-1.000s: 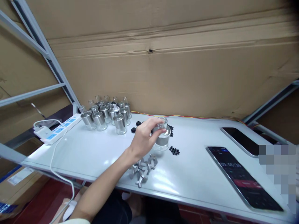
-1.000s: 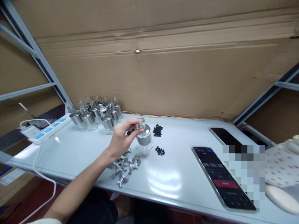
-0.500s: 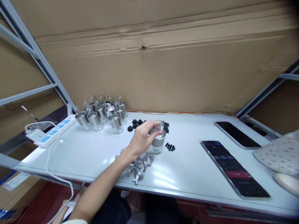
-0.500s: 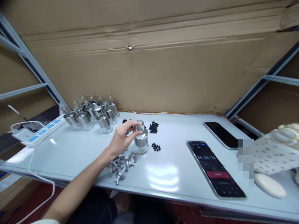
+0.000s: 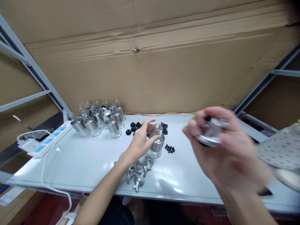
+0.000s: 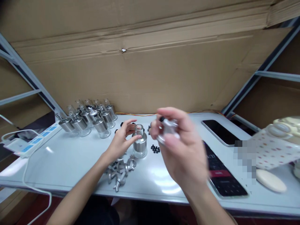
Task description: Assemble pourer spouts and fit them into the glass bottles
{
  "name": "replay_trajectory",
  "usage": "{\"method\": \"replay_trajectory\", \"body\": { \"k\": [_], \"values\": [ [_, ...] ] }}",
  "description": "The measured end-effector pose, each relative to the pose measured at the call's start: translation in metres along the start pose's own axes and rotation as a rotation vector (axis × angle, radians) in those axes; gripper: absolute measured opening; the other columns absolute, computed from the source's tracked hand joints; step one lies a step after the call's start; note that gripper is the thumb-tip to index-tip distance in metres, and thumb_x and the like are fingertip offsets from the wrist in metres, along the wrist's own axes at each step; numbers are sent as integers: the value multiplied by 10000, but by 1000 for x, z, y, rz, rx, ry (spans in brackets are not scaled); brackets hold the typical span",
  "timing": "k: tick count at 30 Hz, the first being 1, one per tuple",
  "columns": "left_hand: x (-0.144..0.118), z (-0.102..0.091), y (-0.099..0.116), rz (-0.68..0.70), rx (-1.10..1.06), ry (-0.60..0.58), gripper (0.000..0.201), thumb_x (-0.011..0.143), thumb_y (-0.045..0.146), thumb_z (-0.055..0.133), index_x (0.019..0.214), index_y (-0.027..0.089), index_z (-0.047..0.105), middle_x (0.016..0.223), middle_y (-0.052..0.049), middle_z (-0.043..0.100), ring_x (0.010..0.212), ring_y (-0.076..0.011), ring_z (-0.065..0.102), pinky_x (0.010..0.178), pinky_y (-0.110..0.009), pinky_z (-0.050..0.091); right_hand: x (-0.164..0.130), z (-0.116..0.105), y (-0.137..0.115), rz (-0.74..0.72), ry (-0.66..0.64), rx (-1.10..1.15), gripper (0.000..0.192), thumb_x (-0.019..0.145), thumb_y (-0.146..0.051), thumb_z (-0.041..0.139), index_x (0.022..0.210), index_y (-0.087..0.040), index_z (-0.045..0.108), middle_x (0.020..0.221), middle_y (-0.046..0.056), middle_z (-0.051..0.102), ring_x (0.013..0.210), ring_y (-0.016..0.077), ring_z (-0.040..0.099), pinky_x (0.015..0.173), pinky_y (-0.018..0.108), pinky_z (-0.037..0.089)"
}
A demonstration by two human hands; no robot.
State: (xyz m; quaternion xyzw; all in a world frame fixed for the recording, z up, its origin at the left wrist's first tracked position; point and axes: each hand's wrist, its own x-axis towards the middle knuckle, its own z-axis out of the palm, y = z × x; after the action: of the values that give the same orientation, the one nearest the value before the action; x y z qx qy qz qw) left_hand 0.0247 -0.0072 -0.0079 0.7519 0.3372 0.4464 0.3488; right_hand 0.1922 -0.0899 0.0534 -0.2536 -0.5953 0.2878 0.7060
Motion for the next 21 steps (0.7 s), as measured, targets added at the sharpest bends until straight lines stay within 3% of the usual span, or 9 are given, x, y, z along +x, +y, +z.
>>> {"method": "replay_trajectory", "body": {
  "k": [1, 4, 7, 9, 12, 15, 21],
  "values": [
    [1, 0, 0, -8, 5, -13, 494, 824, 212, 655, 1272, 209, 448, 1068, -82, 659, 997, -202, 636, 947, -397, 493, 5, 5, 11, 56, 13, 30, 192, 874, -401, 658, 1042, -312, 634, 833, 11, 562, 715, 166, 563, 659, 325, 507],
    [3, -2, -1, -8, -12, -57, 407, 835, 226, 639, 1221, 197, 512, 1145, -96, 636, 1048, -215, 611, 968, -389, 466, 15, 16, 47, 20, 32, 15, 101, 935, -368, 575, 966, -274, 592, 822, -4, 576, 777, 158, 575, 733, 331, 491],
    [3, -3, -3, -53, -114, -109, 353, 840, 220, 617, 1177, 187, 515, 1181, -101, 609, 1086, -216, 587, 981, -378, 446, 21, 22, 75, 18, 3, 16, 167, 970, -407, 497, 918, -249, 485, 836, -5, 605, 818, 160, 608, 772, 344, 486],
    [3, -2, -3, -94, -218, -158, 332, 852, 212, 589, 1168, 189, 489, 1199, -102, 593, 1135, -216, 560, 995, -372, 432, 23, 25, 86, 35, -11, -16, 211, 978, -448, 458, 922, -247, 435, 841, 7, 624, 822, 164, 613, 713, 320, 485],
    [2, 0, -3, -117, -320, -218, 313, 873, 212, 542, 1177, 198, 465, 1216, -101, 578, 1189, -217, 526, 1013, -372, 418, 26, 26, 96, 83, -23, -37, 238, 976, -478, 437, 925, -248, 408, 848, 18, 632, 811, 164, 610, 636, 285, 474],
    [2, 2, -3, -89, -336, -237, 393, 886, 229, 519, 1268, 215, 431, 1274, -102, 552, 1216, -222, 515, 1047, -393, 401, 27, 26, 97, 133, -47, 9, 233, 970, -474, 450, 920, -251, 408, 825, 5, 630, 790, 161, 615, 689, 304, 493],
    [2, 7, -4, -17, -331, -195, 600, 885, 298, 542, 1437, 270, 307, 1577, -68, 248, 1459, -249, 221, 1167, -418, 271, 21, 22, 95, 105, -124, -1, 243, 961, -483, 481, 917, -247, 446, 800, -2, 624, 799, 176, 637, 741, 334, 509]
  ]
}}
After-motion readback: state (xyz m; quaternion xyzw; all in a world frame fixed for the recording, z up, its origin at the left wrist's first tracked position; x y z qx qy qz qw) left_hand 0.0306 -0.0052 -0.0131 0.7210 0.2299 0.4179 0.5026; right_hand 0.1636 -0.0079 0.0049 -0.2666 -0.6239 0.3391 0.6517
